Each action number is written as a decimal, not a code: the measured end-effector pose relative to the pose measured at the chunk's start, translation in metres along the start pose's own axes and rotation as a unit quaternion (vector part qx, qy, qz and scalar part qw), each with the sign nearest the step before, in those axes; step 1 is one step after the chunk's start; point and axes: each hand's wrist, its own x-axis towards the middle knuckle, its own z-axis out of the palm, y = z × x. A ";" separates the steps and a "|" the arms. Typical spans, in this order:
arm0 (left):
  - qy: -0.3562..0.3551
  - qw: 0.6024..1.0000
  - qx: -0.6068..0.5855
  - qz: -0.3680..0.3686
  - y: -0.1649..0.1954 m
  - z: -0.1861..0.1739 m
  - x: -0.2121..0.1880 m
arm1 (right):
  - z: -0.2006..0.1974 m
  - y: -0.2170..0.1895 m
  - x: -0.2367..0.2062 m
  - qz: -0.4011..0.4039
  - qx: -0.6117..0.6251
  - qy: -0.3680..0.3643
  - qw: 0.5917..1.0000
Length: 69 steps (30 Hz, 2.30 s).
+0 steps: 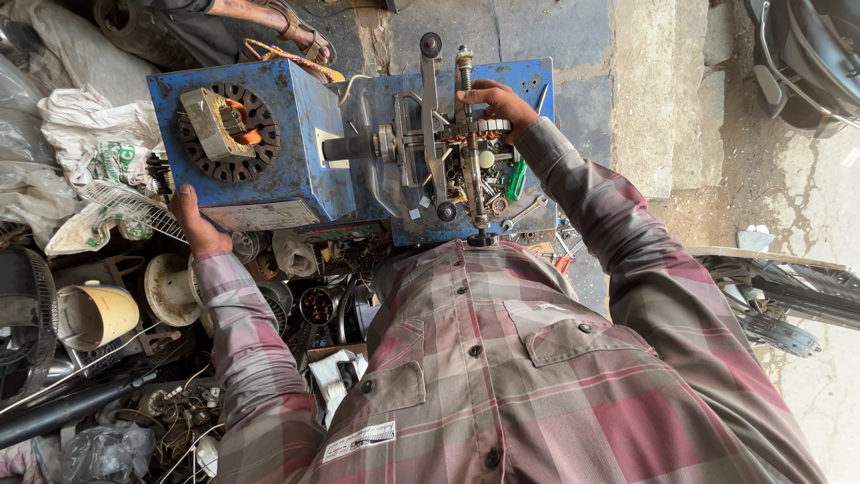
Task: The person operates a blue motor rewinding machine, repeatedly turning a vertical threaded rod to wind copper wire onto a stator core. The person uses both hands to control the winding mechanism and occasionally adjusts the stator core.
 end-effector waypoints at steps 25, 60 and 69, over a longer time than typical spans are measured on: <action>0.003 1.000 -0.004 -0.003 0.000 0.001 -0.001 | 0.002 -0.001 0.000 -0.001 -0.008 0.007 1.000; 0.002 1.000 -0.005 0.009 -0.001 0.001 0.001 | 0.002 -0.003 -0.002 -0.004 0.015 -0.004 1.000; -0.009 1.000 -0.008 0.001 0.003 0.002 -0.001 | 0.002 -0.004 -0.001 -0.005 -0.016 0.001 1.000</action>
